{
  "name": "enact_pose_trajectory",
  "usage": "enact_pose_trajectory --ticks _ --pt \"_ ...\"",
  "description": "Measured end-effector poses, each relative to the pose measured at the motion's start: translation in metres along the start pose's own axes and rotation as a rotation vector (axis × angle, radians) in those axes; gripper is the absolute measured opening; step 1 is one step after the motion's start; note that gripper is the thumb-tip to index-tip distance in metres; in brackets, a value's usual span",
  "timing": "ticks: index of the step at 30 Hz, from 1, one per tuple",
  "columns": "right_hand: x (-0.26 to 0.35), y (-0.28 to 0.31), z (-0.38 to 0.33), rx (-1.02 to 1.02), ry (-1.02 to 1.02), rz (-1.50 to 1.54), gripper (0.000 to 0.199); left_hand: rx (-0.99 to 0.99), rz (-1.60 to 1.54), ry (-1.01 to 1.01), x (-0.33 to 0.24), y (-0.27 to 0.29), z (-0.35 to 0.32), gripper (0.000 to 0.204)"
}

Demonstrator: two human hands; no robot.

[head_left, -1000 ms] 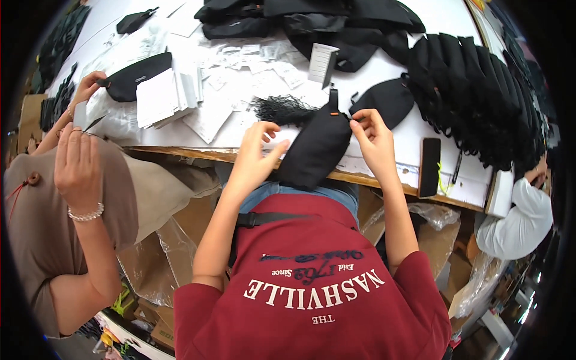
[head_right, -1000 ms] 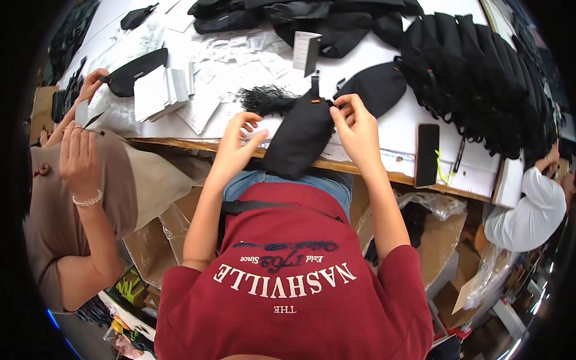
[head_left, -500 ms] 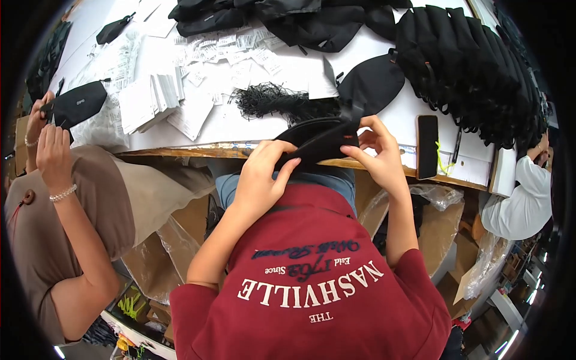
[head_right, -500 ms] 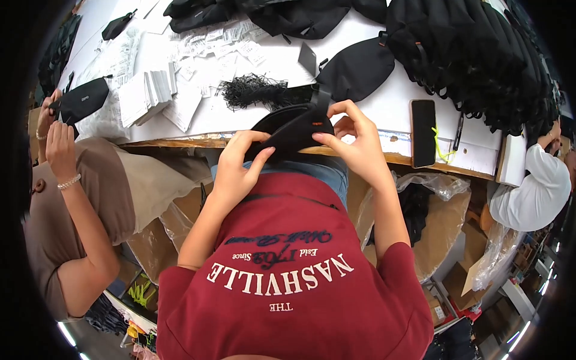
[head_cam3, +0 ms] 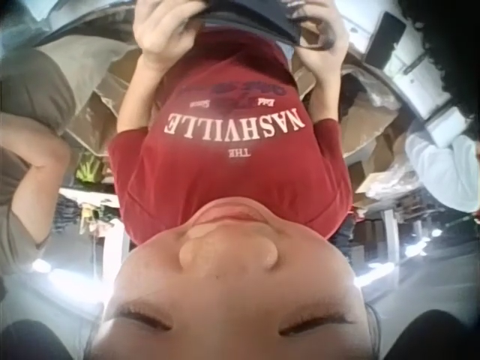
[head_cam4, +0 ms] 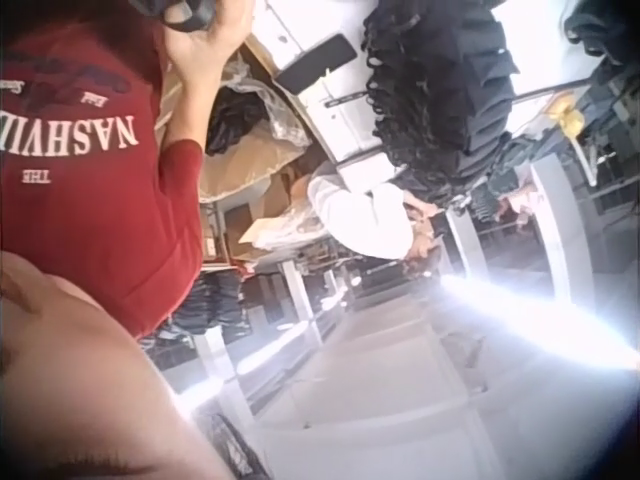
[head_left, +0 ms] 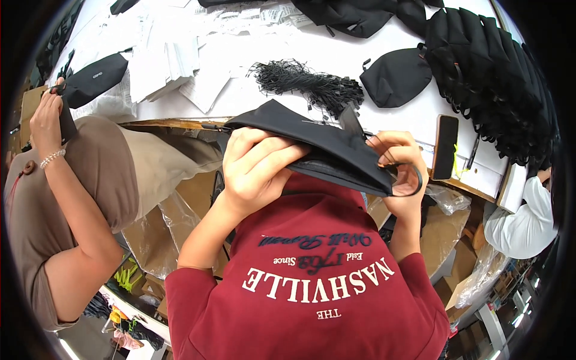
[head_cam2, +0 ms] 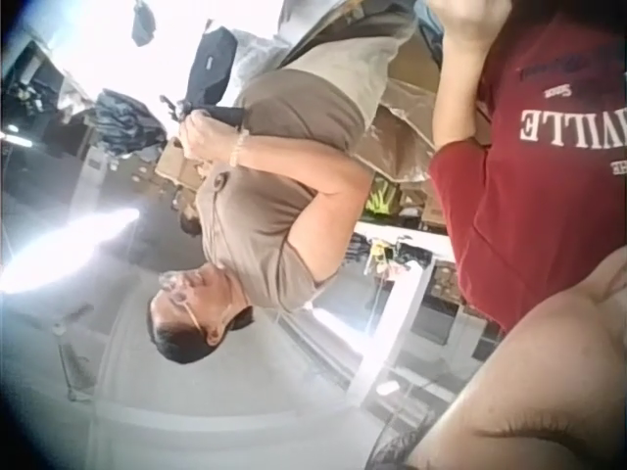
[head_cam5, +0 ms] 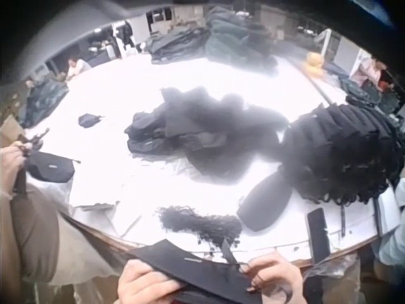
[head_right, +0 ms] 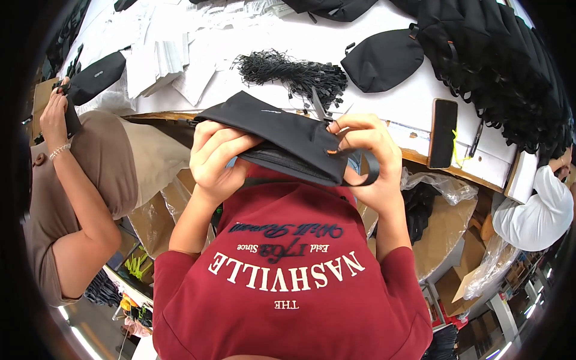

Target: Assembling small black electronic or equipment pouches by inserting cards and attaching tags.

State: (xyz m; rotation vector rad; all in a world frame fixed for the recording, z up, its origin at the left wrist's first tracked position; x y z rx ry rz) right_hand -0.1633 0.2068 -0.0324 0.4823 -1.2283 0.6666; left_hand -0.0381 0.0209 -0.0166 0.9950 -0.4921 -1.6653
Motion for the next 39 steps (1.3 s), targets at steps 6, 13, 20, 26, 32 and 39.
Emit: enact_pose_trajectory --ticks 6,13,20,26,32,39 --pt "-0.002 0.006 -0.004 0.122 -0.086 0.091 0.033 0.027 0.002 -0.009 -0.003 0.017 0.003 0.032" --pt "-0.035 -0.025 0.009 0.503 -0.274 0.003 0.052 0.83 -0.836 0.378 0.009 0.009 -0.013 0.018" --pt "-0.041 0.001 0.019 0.409 -0.436 -0.361 0.014 0.833 -0.89 0.439 0.03 0.033 -0.017 0.02" --pt "-0.034 0.026 0.008 0.333 -0.314 -0.374 0.031 0.807 -0.588 0.552 0.054 0.054 -0.028 0.022" --pt "-0.016 0.042 0.01 0.364 -0.631 -0.145 0.021 0.785 -0.466 0.602 0.071 0.054 -0.035 0.019" --pt "-0.006 0.052 0.015 0.256 -0.587 0.219 0.028 0.774 -0.471 0.627 0.073 0.054 -0.038 0.019"
Point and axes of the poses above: each hand's wrist, its own z-axis towards the middle knuckle, its own y-axis out of the back of the hand, x = y × z, the point moved 4 cm from there along z, towards the middle knuckle, and after that the axes turned 11 degrees about z, right-handed, at the moved point
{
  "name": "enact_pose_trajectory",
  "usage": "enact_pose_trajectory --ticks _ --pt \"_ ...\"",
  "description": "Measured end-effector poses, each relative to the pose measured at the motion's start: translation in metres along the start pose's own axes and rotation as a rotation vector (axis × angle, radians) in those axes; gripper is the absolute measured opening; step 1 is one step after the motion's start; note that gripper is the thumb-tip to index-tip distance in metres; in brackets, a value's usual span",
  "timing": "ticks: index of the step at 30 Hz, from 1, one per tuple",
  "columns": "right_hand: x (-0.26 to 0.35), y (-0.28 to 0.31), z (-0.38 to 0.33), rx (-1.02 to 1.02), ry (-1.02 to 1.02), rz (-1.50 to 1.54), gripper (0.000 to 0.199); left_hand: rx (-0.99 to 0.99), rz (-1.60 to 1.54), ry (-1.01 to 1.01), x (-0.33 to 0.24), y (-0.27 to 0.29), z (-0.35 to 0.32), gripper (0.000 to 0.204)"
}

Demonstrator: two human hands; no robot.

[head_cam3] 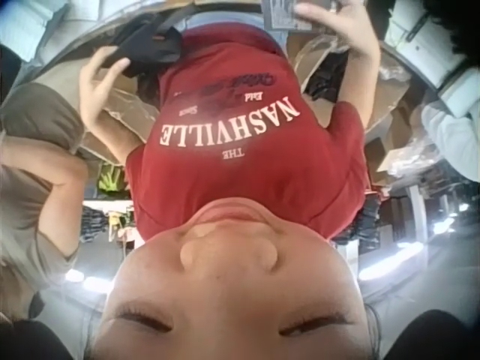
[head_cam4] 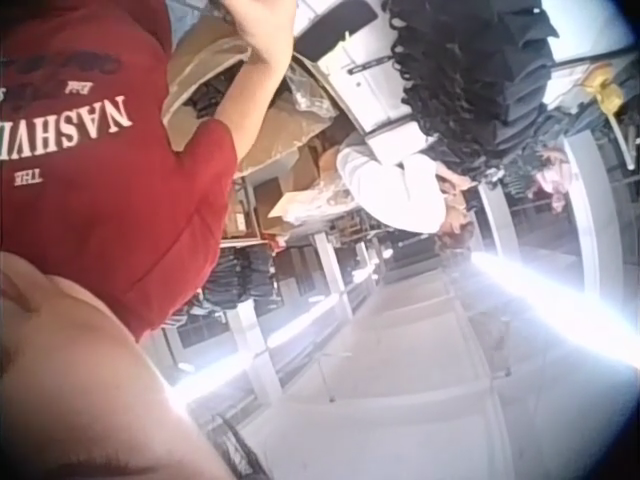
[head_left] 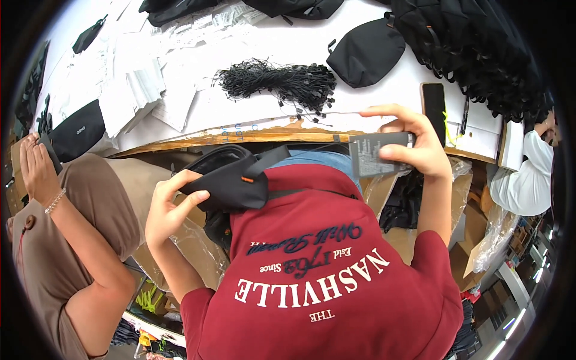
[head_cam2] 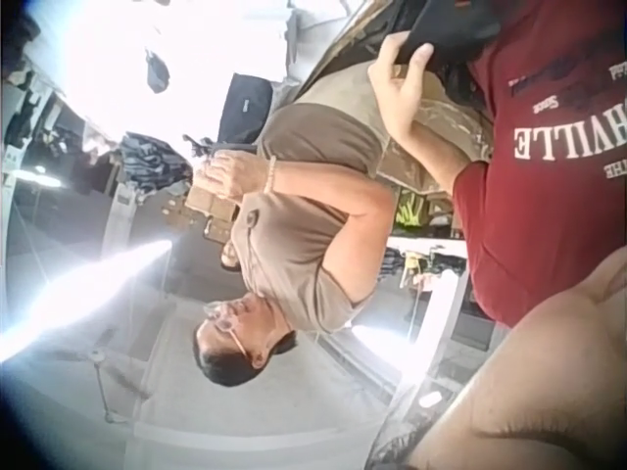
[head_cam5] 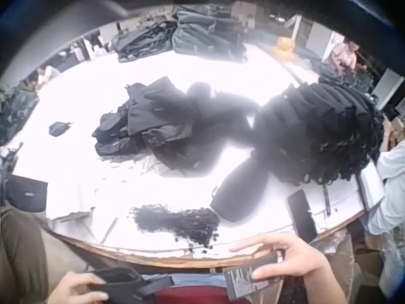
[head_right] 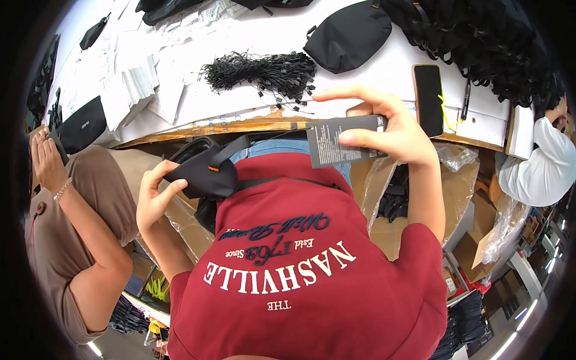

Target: Assembling small black electronic or equipment pouches by inserting cards and attaching tags.

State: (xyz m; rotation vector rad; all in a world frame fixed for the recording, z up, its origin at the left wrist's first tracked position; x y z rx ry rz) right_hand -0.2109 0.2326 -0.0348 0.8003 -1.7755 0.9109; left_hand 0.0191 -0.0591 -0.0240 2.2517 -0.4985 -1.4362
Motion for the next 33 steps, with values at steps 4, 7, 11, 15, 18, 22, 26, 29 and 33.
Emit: enact_pose_trajectory --ticks 4,7,11,15,18,22,26,29,33 --pt "-0.02 -0.003 0.009 0.205 0.157 0.729 0.071 0.086 -0.018 -0.041 -0.01 -0.012 0.007 0.018" --pt "-0.031 -0.01 0.037 0.072 0.303 0.847 0.069 0.192 -0.025 -0.079 -0.022 -0.025 0.01 0.019" --pt "-0.055 -0.026 0.08 -0.5 0.149 1.097 0.027 0.198 0.074 -0.155 -0.034 -0.029 0.014 0.021" --pt "-0.037 -0.062 0.09 -0.595 0.04 0.9 0.038 0.236 0.076 -0.194 -0.043 -0.029 0.014 0.021" --pt "-0.026 -0.067 0.09 -0.579 0.166 0.851 0.035 0.239 0.097 -0.234 -0.046 -0.028 0.014 0.02" --pt "-0.013 -0.061 0.091 -0.693 0.362 0.694 0.031 0.22 0.084 -0.2 -0.042 -0.027 0.009 0.02" --pt "0.002 -0.049 0.076 -0.708 0.536 0.459 0.027 0.172 0.036 -0.144 -0.037 -0.021 0.002 0.02" --pt "0.018 -0.053 0.069 -0.713 0.548 0.403 0.027 0.133 0.046 -0.116 -0.034 -0.016 -0.001 0.02" --pt "0.026 -0.057 0.067 -0.648 0.538 0.397 0.029 0.13 0.052 -0.136 -0.033 -0.015 0.0 0.02"
Point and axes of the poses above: each hand's wrist, its own z-axis towards the middle knuckle, its own y-axis out of the back of the hand, x = y × z, the point moved 4 cm from there along z, towards the middle knuckle, and after that the axes turned 11 degrees about z, right-handed, at the moved point
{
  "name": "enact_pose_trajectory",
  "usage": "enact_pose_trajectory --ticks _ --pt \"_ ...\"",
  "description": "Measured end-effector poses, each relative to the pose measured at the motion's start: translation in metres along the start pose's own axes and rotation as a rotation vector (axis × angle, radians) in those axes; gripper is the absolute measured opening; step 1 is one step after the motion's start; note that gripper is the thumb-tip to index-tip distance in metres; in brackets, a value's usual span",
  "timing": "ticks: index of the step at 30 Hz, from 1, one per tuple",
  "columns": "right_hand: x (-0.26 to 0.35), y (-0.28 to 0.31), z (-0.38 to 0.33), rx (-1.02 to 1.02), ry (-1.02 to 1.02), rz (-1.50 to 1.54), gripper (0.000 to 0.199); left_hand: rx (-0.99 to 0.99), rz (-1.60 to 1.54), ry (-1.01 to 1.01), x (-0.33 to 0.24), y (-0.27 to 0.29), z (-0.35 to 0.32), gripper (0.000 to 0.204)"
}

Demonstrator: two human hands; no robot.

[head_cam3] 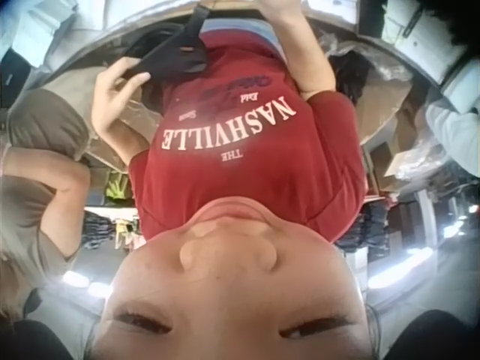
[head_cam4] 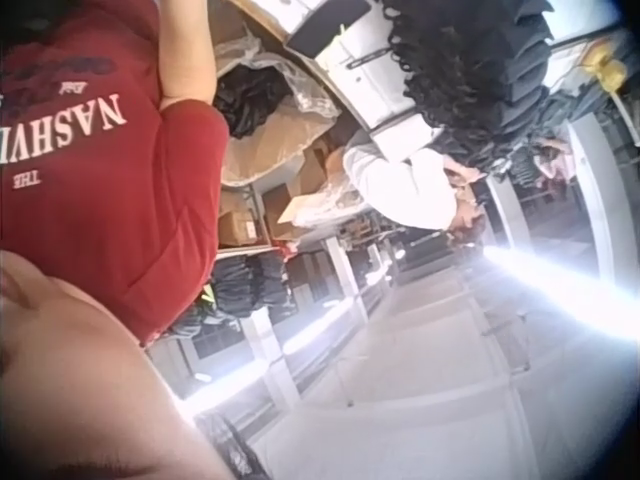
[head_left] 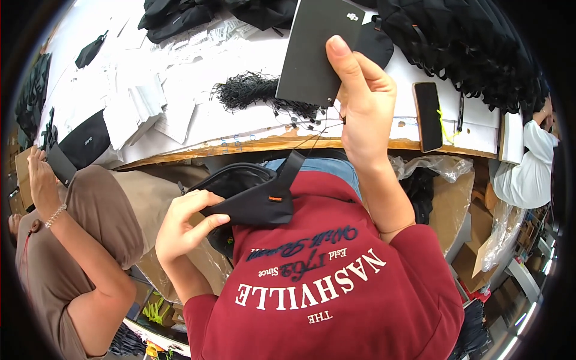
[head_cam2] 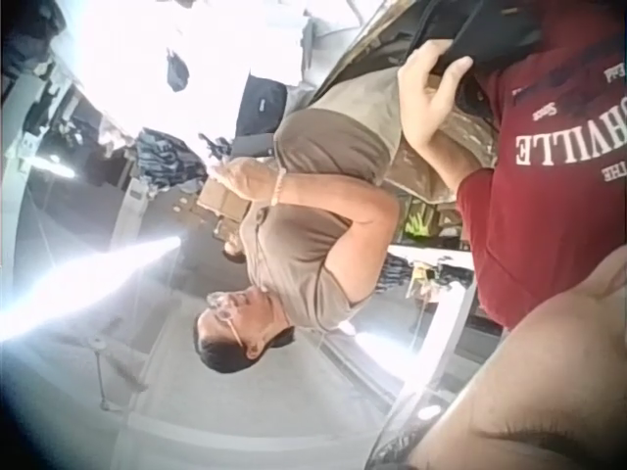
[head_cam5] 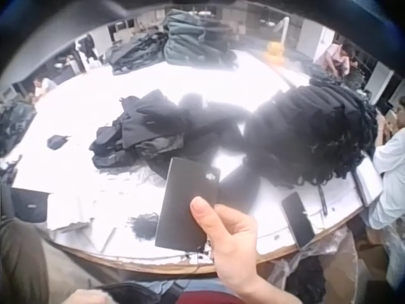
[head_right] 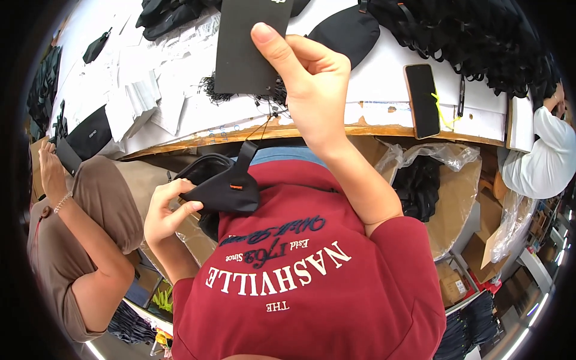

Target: Assembling small black electronic or equipment pouches by inserting cards and attaching tags.

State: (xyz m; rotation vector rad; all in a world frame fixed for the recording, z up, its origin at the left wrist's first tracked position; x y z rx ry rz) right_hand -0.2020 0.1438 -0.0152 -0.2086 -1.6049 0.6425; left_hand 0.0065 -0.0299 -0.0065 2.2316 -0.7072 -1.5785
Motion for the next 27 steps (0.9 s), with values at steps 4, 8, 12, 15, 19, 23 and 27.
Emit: enact_pose_trajectory --ticks 4,8,12,15,19,23,27 --pt "0.006 -0.009 -0.002 0.006 -0.011 0.049 0.031 -0.006 -0.022 0.007 0.003 -0.001 -0.001 0.02" --pt "0.008 -0.009 -0.005 0.072 -0.106 0.216 0.022 -0.032 -0.037 0.01 0.007 0.002 -0.004 0.02" --pt "0.01 -0.016 -0.007 0.139 -0.09 0.223 0.019 -0.064 0.012 0.005 -0.002 0.005 -0.004 0.019" --pt "0.012 -0.021 -0.012 0.362 -0.051 -0.245 0.01 -0.07 0.22 -0.092 -0.015 -0.003 0.008 0.018" --pt "0.003 -0.028 -0.026 0.749 -0.2 -0.769 0.007 -0.186 0.231 -0.148 -0.034 -0.015 0.026 0.023" --pt "-0.006 -0.021 -0.036 1.022 -0.109 -1.033 0.018 -0.291 0.373 -0.361 -0.038 -0.023 0.036 0.025" --pt "-0.007 -0.018 -0.041 1.173 -0.104 -1.135 0.023 -0.138 0.431 -0.463 -0.031 -0.035 0.04 0.016"
Point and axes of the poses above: each hand's wrist, its own z-axis towards the middle knuckle, its own y-axis out of the back of the hand, x = y × z, the point moved 4 cm from there along z, towards the middle knuckle, and after that the axes turned 11 degrees about z, right-handed, at the moved point
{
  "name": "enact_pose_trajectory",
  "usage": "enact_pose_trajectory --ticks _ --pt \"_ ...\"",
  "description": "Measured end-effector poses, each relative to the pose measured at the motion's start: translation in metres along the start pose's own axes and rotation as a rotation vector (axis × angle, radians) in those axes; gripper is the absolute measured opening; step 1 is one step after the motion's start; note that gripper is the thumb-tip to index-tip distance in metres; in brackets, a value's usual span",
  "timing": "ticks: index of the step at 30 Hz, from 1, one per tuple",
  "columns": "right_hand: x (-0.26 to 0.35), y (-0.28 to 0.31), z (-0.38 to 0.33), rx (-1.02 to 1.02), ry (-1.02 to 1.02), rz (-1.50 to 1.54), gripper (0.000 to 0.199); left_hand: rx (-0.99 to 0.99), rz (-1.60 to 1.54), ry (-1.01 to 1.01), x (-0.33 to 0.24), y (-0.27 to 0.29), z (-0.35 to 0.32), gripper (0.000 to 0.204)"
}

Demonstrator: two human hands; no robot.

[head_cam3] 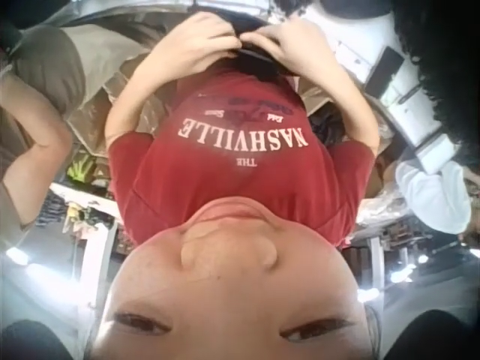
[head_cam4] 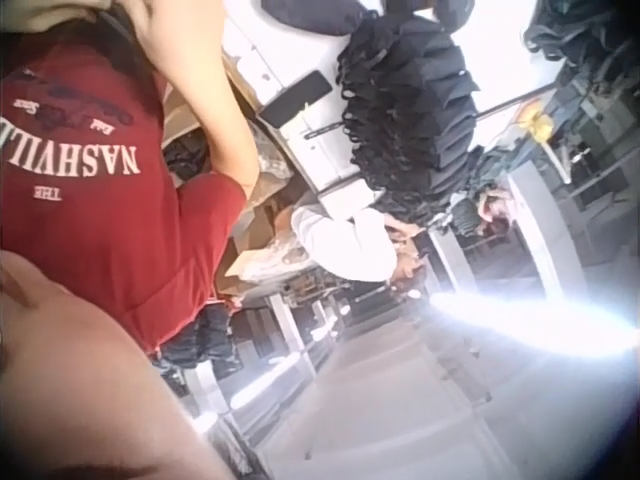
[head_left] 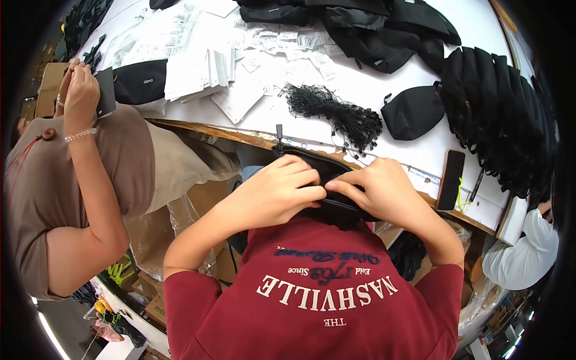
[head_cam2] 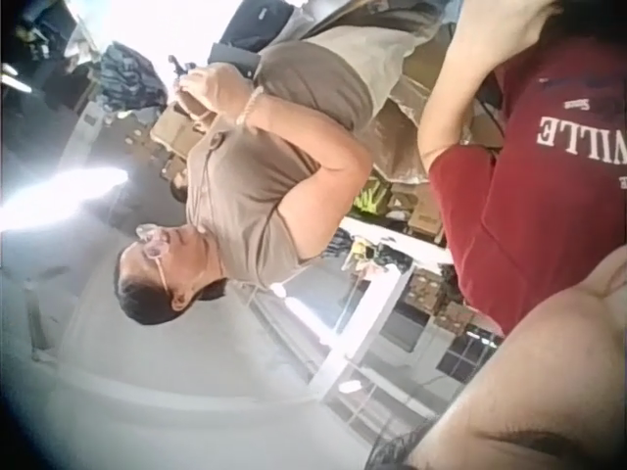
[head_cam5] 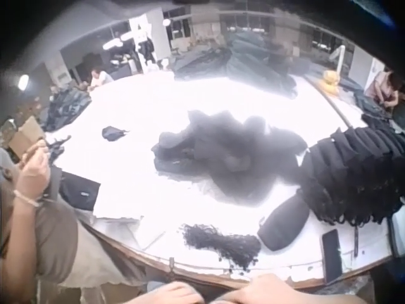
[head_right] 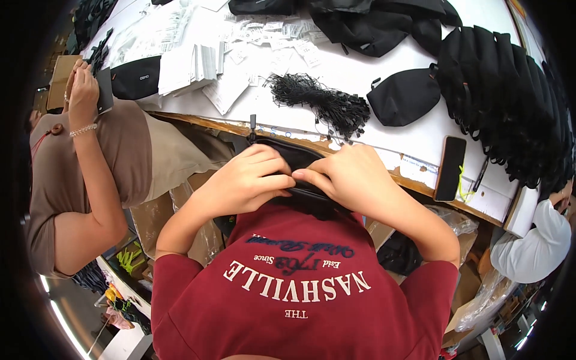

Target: Assembling small black electronic or equipment pouches by inserting cards and attaching tags.

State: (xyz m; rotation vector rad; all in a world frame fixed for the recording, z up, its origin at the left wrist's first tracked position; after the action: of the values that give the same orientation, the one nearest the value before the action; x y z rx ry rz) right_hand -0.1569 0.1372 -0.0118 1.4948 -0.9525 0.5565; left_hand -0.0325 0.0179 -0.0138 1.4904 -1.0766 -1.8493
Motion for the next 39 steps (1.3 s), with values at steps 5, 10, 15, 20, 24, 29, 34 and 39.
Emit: enact_pose_trajectory --ticks 5,10,15,20,24,29,34,39 --pt "-0.006 -0.003 -0.01 0.178 0.011 0.1 0.03 0.217 -0.527 0.282 0.039 0.012 0.021 0.016" --pt "-0.002 -0.005 -0.014 0.186 -0.041 0.117 0.024 -0.388 0.291 0.815 0.195 0.001 0.054 0.063" --pt "-0.005 0.004 -0.026 -0.009 0.095 0.014 0.017 -0.369 0.231 0.802 0.219 -0.019 0.069 0.046" --pt "0.013 0.026 -0.031 -0.15 0.308 -0.26 0.012 -0.685 -0.052 0.672 0.179 0.022 0.054 0.024" --pt "0.026 0.035 -0.025 -0.16 0.357 -0.395 0.012 -0.653 -0.192 0.257 0.059 0.063 0.039 0.016" --pt "0.043 0.041 -0.017 -0.247 0.464 -0.465 0.013 -0.427 0.225 0.151 0.028 0.06 0.019 0.031" --pt "0.043 0.034 -0.015 -0.349 0.501 -0.442 0.019 -0.834 -1.172 0.367 0.083 0.005 -0.013 0.099" --pt "0.035 0.017 -0.004 -0.569 0.374 -0.169 0.029 -0.818 -1.757 0.333 0.073 -0.02 0.005 0.046"
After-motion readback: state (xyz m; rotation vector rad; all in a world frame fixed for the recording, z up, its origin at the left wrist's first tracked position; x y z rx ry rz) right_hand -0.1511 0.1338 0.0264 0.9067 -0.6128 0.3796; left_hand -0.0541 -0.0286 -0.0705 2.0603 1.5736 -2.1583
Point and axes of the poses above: each hand's wrist, its own z-axis towards the middle knuckle, its own y-axis out of the back of the hand, x = y × z, the point moved 4 cm from there along z, towards the middle knuckle, and after that the axes turned 11 degrees about z, right-handed, at the moved point
